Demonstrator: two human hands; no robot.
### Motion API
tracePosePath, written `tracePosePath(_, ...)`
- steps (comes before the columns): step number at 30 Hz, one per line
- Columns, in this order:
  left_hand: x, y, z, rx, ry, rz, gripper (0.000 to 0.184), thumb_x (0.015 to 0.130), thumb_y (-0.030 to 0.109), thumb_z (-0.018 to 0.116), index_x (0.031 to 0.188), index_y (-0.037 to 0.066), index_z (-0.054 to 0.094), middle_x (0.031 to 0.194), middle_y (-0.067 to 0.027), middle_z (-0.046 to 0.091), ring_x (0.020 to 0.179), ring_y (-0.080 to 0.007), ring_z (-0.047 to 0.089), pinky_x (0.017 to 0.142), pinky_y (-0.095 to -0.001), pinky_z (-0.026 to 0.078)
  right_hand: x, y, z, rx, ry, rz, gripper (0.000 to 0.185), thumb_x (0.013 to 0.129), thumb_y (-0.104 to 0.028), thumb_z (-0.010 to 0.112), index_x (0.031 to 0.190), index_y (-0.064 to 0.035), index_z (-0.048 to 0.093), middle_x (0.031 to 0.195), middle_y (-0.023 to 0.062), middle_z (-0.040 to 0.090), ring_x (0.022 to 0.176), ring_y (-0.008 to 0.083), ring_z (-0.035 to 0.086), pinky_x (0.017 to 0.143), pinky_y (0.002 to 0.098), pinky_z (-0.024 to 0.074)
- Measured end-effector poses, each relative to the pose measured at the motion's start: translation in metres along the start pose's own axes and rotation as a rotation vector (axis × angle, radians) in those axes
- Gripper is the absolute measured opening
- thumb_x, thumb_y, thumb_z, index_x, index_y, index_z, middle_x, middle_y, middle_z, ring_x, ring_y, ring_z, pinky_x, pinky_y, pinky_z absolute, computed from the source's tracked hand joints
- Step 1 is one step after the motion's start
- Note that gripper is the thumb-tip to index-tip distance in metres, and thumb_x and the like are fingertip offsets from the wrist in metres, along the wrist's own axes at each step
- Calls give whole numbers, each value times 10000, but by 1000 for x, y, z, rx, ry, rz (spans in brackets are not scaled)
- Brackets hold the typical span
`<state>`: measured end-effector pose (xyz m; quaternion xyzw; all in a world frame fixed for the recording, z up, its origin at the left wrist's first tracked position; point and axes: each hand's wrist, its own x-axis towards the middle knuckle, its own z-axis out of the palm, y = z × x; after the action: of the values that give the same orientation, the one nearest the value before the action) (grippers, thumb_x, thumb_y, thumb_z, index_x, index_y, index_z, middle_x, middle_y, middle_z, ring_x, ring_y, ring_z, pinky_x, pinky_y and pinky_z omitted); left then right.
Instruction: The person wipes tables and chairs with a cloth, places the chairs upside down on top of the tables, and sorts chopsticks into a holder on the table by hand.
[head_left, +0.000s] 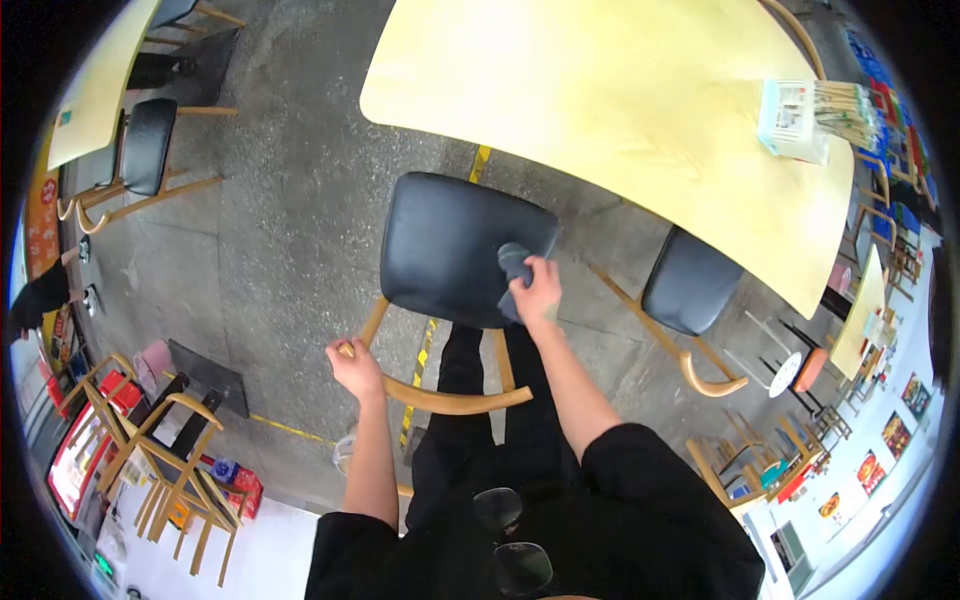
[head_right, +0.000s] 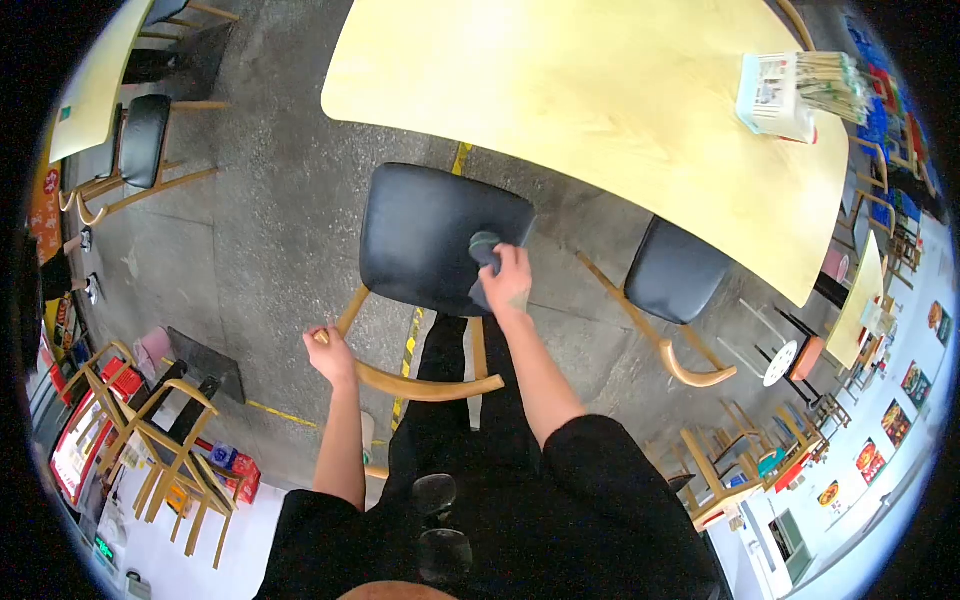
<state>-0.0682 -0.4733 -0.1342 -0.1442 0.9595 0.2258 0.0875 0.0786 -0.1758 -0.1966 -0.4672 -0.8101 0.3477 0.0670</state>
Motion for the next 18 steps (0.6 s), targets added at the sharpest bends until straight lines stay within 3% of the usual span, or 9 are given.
tracePosePath(5, -5, 16, -4, -4, -25, -13, 163, 917, 117, 652, 978, -1, 557, 879, -239, 659, 832, -426, 655, 764, -489, 498, 44, 15, 49, -164, 231, -2, 566, 801, -138, 691, 1341, -79, 532, 1163, 225, 542, 1049, 427, 571, 925, 493, 492)
tracePosePath(9, -7, 16, -5, 14, -27, -9, 165, 925, 105, 639, 987, -10, 538, 875, -248, 645, 818, -438, 646, 756, -495, 491, 38, 38, 108, -502, 225, -29, 600, 847, -140, 660, 1422, -83, 501, 1204, 192, 536, 1074, 390, 564, 928, 484, 482)
tracePosePath(12, -8, 23, -6, 42, -35, -12, 166, 928, 91, 634, 994, -18, 527, 878, -259, 632, 824, -451, 635, 760, -501, 482, 7, -4, 128, -391, -111, -48, 602, 854, -125, 642, 1437, -99, 495, 1230, 143, 546, 1080, 380, 562, 918, 479, 490)
tracePosePath(14, -8, 24, -6, 42, -53, -18, 169, 927, 90, 632, 995, -21, 524, 884, -266, 627, 834, -456, 631, 766, -503, 481, -36, -5, 155, -327, -438, -398, 566, 866, -102, 601, 1424, -128, 513, 1198, 95, 568, 1058, 343, 575, 899, 459, 504)
tracePosePath(16, -6, 23, -6, 21, -52, -22, 170, 926, 89, 631, 991, -25, 523, 889, -271, 621, 845, -462, 627, 774, -503, 480, -56, -13, 150, -338, -573, -838, 499, 886, -108, 558, 1382, -154, 543, 1126, 87, 595, 999, 303, 599, 855, 434, 526)
tracePosePath(18, -5, 23, -4, -33, -55, -31, 171, 925, 89, 631, 984, -27, 520, 889, -272, 617, 851, -466, 621, 778, -505, 478, -36, -13, 140, -401, -664, -913, 494, 898, -120, 544, 1391, -154, 536, 1140, 97, 592, 999, 276, 599, 812, 415, 540)
